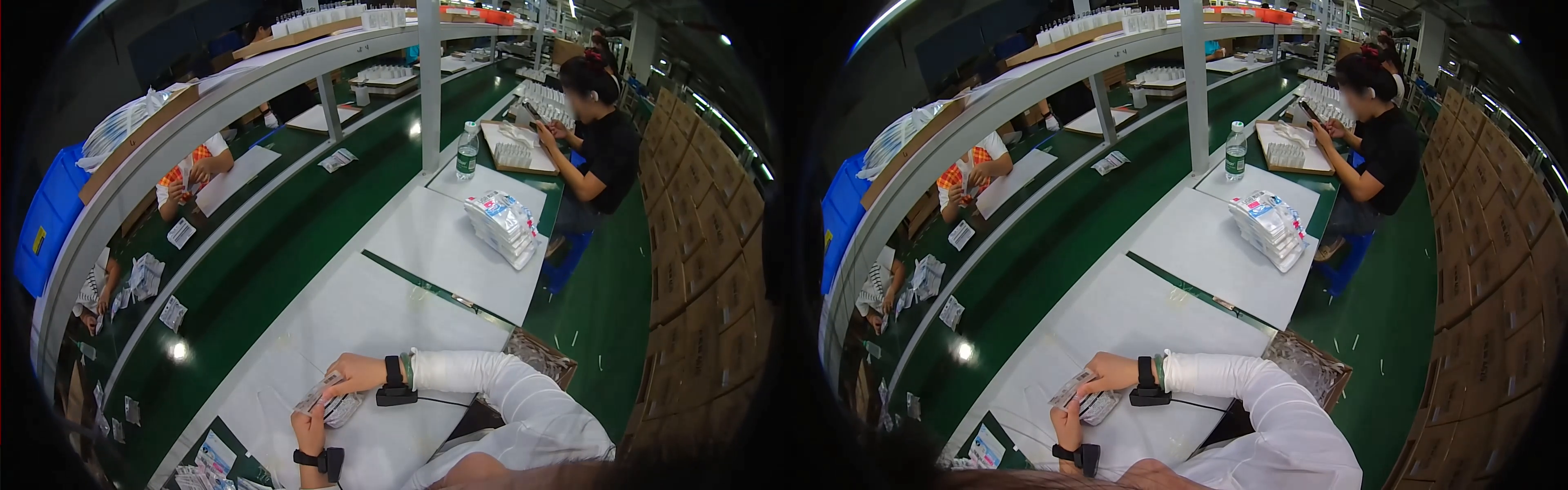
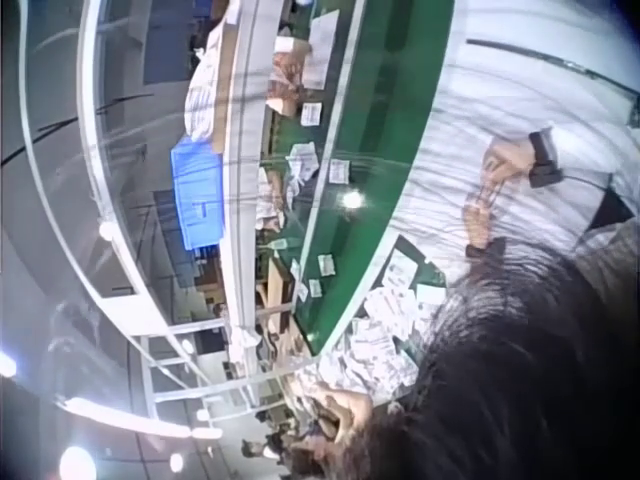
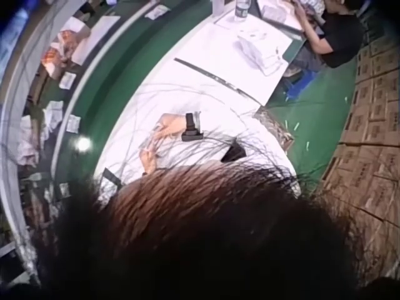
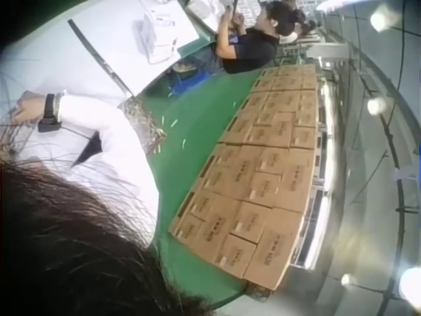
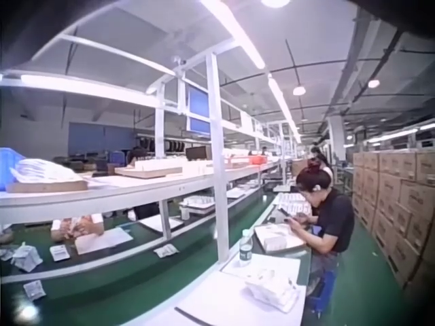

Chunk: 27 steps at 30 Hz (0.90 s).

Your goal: The person packages chargers by hand, picking up a charger and a plastic bag, sliding the charger into the bag, and then pressing the adhesive strip to seal it. After sealing, the person places the packaged charger onto a pile on the table.

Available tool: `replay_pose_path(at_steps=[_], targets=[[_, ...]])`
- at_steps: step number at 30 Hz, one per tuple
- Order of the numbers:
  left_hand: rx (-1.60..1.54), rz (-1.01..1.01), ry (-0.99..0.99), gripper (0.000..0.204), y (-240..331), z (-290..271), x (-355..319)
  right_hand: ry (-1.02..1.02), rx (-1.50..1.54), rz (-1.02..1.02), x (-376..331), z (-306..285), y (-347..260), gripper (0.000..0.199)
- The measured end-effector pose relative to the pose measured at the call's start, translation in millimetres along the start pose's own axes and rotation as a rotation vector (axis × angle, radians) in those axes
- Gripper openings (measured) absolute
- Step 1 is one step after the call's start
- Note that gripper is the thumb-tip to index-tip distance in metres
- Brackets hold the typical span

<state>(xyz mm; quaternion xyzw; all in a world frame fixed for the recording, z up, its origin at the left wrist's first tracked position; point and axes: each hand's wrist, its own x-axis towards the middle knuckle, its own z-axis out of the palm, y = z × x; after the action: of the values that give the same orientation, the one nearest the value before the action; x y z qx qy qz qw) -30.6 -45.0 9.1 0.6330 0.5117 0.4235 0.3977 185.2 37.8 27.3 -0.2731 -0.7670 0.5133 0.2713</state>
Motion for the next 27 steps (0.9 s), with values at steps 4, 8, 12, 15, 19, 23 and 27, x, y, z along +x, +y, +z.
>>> replay_pose_path(at_steps=[4,8,12,15,19,23,27], targets=[[-0.045,0.054,0.032,0.027,5.6,4.7,-1.2,0.040,0.124,-0.056,-3.7,1.7,-7.8,0.041],[-0.117,0.060,0.092,0.030,6.3,12.1,-1.0,0.074,0.186,-0.089,-4.2,3.6,-12.1,0.034],[-0.114,0.083,0.076,0.031,7.7,11.0,0.2,0.056,0.238,-0.056,-4.1,1.6,-15.8,0.031],[-0.095,0.032,0.086,0.032,0.0,6.9,-2.4,0.046,0.239,-0.025,-3.3,-0.6,-15.4,0.032],[-0.097,0.001,0.075,0.033,-4.6,4.6,-2.7,0.051,0.189,-0.005,-3.3,-1.5,-15.2,0.034],[-0.090,0.064,0.137,0.033,-4.7,10.9,-0.8,0.049,0.142,-0.016,-0.8,0.5,-10.0,0.035],[-0.054,0.082,0.097,0.032,17.0,13.0,2.4,0.040,0.083,-0.010,-0.5,1.4,-4.7,0.036]])
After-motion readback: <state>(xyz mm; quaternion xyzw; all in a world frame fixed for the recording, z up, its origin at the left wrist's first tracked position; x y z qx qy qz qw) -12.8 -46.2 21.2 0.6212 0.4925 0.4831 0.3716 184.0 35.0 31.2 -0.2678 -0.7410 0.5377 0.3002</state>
